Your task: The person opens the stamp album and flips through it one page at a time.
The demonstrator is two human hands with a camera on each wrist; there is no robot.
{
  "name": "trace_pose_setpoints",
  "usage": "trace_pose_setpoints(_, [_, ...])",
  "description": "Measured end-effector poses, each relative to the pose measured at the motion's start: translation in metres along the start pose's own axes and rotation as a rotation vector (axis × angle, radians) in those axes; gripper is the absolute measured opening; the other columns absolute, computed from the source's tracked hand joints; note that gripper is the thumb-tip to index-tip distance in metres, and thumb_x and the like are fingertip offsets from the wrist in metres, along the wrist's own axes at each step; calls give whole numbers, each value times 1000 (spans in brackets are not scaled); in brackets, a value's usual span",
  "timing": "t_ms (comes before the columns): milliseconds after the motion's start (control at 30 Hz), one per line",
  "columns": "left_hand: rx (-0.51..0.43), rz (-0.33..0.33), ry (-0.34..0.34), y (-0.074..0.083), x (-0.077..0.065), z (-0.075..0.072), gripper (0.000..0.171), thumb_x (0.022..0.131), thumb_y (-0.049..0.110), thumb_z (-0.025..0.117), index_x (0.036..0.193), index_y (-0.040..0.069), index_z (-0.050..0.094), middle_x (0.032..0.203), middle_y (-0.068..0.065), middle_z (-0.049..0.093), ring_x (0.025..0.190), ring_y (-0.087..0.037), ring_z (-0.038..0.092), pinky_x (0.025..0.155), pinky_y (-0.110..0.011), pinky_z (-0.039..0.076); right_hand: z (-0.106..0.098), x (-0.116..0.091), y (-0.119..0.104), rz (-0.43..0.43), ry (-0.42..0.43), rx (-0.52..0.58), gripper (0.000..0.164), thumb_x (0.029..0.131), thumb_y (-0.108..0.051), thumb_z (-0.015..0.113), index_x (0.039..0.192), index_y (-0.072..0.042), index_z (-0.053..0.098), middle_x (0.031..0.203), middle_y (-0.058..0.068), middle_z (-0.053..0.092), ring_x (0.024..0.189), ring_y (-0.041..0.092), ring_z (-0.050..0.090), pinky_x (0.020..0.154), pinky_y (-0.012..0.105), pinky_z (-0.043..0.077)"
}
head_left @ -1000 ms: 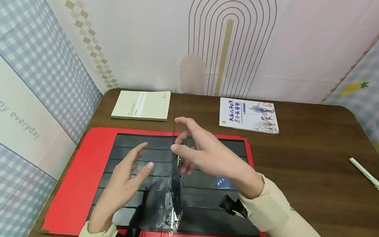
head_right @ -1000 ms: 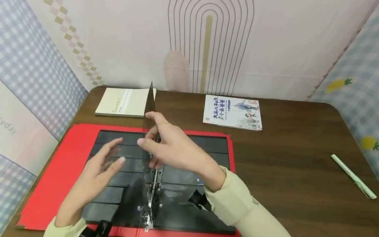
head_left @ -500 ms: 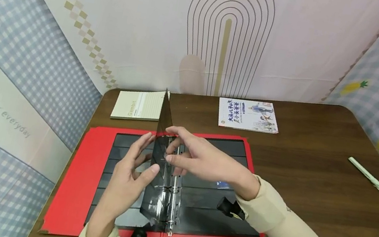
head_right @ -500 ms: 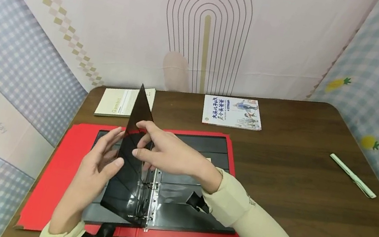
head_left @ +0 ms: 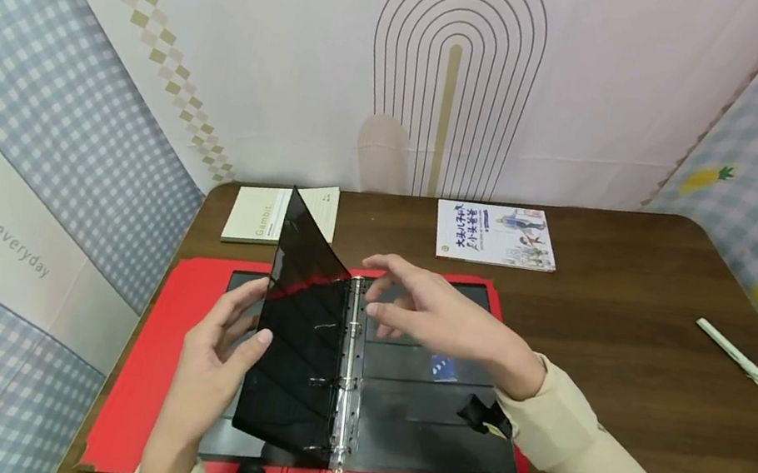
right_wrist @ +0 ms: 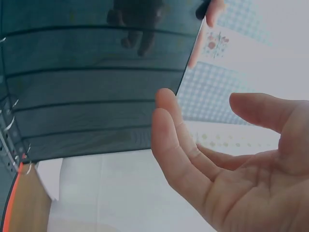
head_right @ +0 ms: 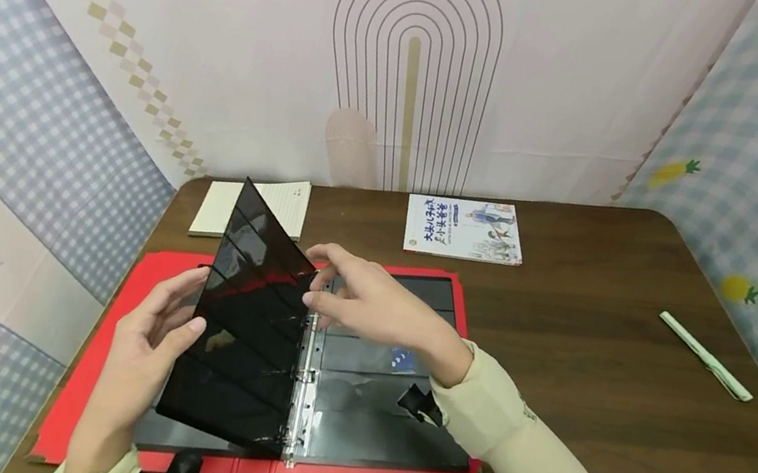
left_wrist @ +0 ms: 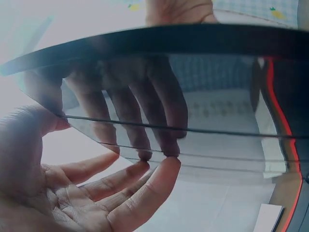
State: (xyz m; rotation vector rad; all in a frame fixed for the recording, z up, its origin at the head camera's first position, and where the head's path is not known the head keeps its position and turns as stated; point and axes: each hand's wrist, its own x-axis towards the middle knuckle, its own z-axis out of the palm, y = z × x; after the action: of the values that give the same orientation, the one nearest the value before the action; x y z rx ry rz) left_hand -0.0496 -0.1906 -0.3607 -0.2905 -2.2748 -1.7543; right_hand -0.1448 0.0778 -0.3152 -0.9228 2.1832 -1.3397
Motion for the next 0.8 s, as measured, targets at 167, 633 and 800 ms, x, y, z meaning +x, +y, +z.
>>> trace_pose_setpoints(167, [0, -17, 28, -2, -3, -9, 49, 98, -5, 59, 145, 1, 52, 144, -13, 53, 126, -14, 56, 99, -18, 44, -7, -3, 11, 8, 27, -25, 50, 102, -10, 59, 148, -3, 42, 116, 10, 64, 86, 19, 71, 75, 35, 57])
trace_pose_setpoints(633, [2, -211, 144, -9, -21, -35, 37, 103, 7, 58, 140, 4, 58, 139, -6, 57, 125, -16, 55, 98, -15, 43, -24, -10, 45, 51, 99, -22, 45, 104, -14, 58, 144, 2, 47, 113, 16, 62, 88, 20, 70, 83, 46, 57])
trace_pose_setpoints(800, [-12, -257, 111, -13, -28, -47, 38, 106, 13, 53, 143, 2, 55, 143, -5, 56, 132, -13, 48, 99, -15, 39, -30, -9, 58, 58, 102, -22, 45, 104, -12, 57, 144, 5, 46, 112, 18, 62, 89, 25, 70, 81, 46, 58])
